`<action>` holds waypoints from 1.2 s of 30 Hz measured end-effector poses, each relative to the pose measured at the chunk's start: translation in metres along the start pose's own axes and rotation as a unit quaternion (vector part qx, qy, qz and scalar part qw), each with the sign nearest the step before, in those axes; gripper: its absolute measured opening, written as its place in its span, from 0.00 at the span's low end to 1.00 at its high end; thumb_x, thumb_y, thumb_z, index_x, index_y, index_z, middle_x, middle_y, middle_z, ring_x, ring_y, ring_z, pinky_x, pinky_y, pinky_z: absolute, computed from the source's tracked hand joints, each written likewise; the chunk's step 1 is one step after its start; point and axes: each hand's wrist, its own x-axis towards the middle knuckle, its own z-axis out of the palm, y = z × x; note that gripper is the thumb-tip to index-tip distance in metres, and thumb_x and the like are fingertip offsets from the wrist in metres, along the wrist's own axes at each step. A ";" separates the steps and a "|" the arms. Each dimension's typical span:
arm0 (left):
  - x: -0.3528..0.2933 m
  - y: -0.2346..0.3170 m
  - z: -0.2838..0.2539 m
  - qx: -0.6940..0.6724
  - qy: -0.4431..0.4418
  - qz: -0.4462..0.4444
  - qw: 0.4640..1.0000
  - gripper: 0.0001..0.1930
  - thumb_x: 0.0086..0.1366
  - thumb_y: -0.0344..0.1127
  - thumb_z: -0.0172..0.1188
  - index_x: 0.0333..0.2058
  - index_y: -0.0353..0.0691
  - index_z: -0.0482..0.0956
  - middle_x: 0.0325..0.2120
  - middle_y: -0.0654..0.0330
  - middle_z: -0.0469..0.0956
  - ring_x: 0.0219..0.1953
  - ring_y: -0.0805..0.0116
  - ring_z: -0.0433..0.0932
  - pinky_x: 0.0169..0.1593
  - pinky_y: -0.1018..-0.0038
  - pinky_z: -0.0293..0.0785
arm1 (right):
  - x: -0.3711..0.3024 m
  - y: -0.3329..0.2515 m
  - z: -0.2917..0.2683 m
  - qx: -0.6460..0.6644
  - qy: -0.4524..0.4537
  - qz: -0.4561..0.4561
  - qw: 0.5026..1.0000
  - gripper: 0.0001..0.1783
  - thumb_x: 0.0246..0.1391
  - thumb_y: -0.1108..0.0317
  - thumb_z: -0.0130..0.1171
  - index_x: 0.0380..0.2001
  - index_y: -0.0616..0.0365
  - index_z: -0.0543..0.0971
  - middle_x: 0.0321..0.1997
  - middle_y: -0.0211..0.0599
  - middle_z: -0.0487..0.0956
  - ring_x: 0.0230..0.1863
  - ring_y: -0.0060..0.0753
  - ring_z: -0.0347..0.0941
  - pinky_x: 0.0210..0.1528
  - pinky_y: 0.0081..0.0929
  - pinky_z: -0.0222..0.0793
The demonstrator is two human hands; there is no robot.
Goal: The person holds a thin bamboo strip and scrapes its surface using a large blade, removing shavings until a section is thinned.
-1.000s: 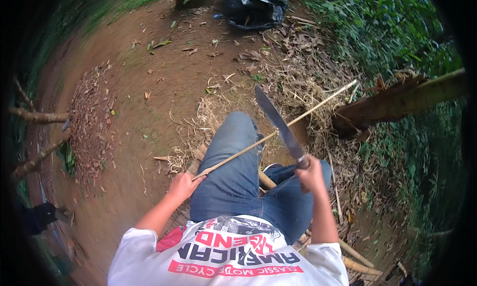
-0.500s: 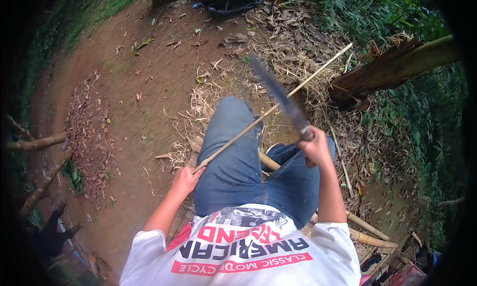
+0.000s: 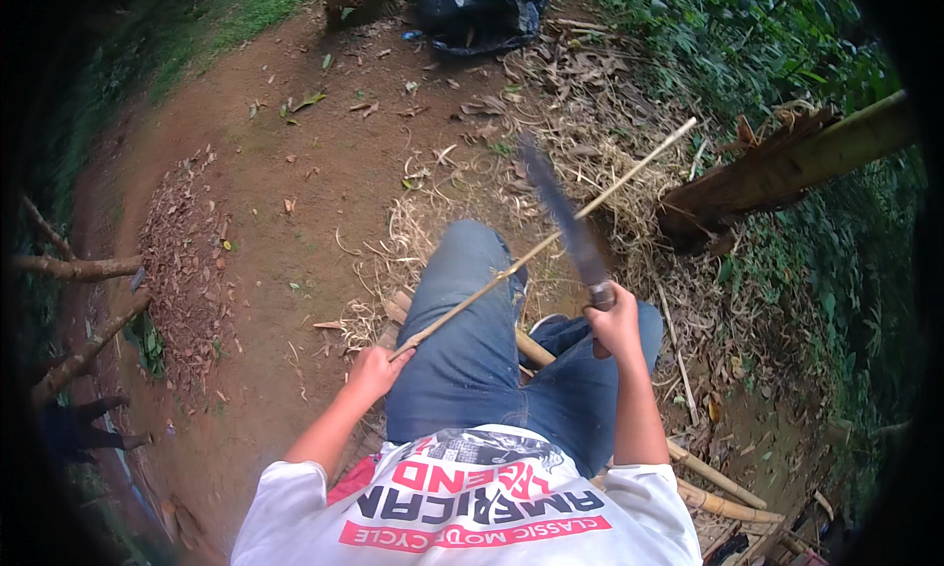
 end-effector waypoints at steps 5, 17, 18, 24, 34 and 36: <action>0.002 0.006 -0.008 -0.002 -0.002 -0.015 1.000 0.34 0.63 0.62 0.57 0.22 0.29 0.80 0.18 0.37 0.74 0.28 0.37 0.78 0.32 0.54 0.73 | -0.023 0.012 0.038 -0.031 -0.015 -0.074 0.997 0.11 0.39 0.77 0.59 0.32 0.64 0.75 0.25 0.49 0.79 0.28 0.38 0.78 0.36 0.36 0.73; 0.006 -0.008 0.004 -0.013 0.019 0.014 1.000 0.37 0.62 0.64 0.56 0.20 0.27 0.78 0.17 0.35 0.73 0.26 0.36 0.77 0.32 0.52 0.73 | -0.015 -0.018 0.029 0.059 0.007 0.061 0.996 0.10 0.39 0.80 0.59 0.29 0.64 0.74 0.22 0.38 0.77 0.25 0.32 0.75 0.31 0.34 0.72; 0.006 -0.003 0.000 -0.009 0.013 0.014 1.000 0.36 0.62 0.64 0.56 0.20 0.28 0.79 0.17 0.36 0.73 0.26 0.36 0.77 0.32 0.52 0.72 | -0.024 -0.005 0.037 -0.053 -0.039 -0.004 0.998 0.12 0.39 0.79 0.60 0.32 0.66 0.75 0.25 0.41 0.79 0.28 0.35 0.77 0.34 0.35 0.73; 0.005 -0.009 -0.008 -0.009 0.005 0.039 0.999 0.34 0.63 0.62 0.57 0.20 0.29 0.79 0.16 0.36 0.72 0.24 0.36 0.77 0.30 0.53 0.72 | -0.037 -0.012 0.030 -0.036 -0.198 0.049 0.978 0.16 0.41 0.80 0.64 0.38 0.66 0.77 0.25 0.38 0.79 0.25 0.29 0.76 0.29 0.29 0.72; 0.005 0.004 -0.001 -0.025 -0.011 0.016 1.000 0.34 0.64 0.63 0.55 0.23 0.30 0.81 0.20 0.36 0.75 0.29 0.36 0.77 0.35 0.51 0.74 | -0.026 -0.003 0.035 -0.018 -0.030 -0.026 0.999 0.12 0.43 0.80 0.58 0.35 0.65 0.75 0.23 0.42 0.78 0.24 0.33 0.76 0.28 0.32 0.71; 0.005 0.000 -0.001 -0.025 0.008 0.028 0.999 0.33 0.64 0.62 0.55 0.25 0.31 0.82 0.20 0.35 0.74 0.29 0.35 0.77 0.35 0.50 0.73 | -0.054 -0.023 0.044 -0.079 -0.110 -0.036 0.990 0.12 0.43 0.79 0.59 0.36 0.66 0.77 0.29 0.50 0.81 0.33 0.40 0.79 0.39 0.35 0.73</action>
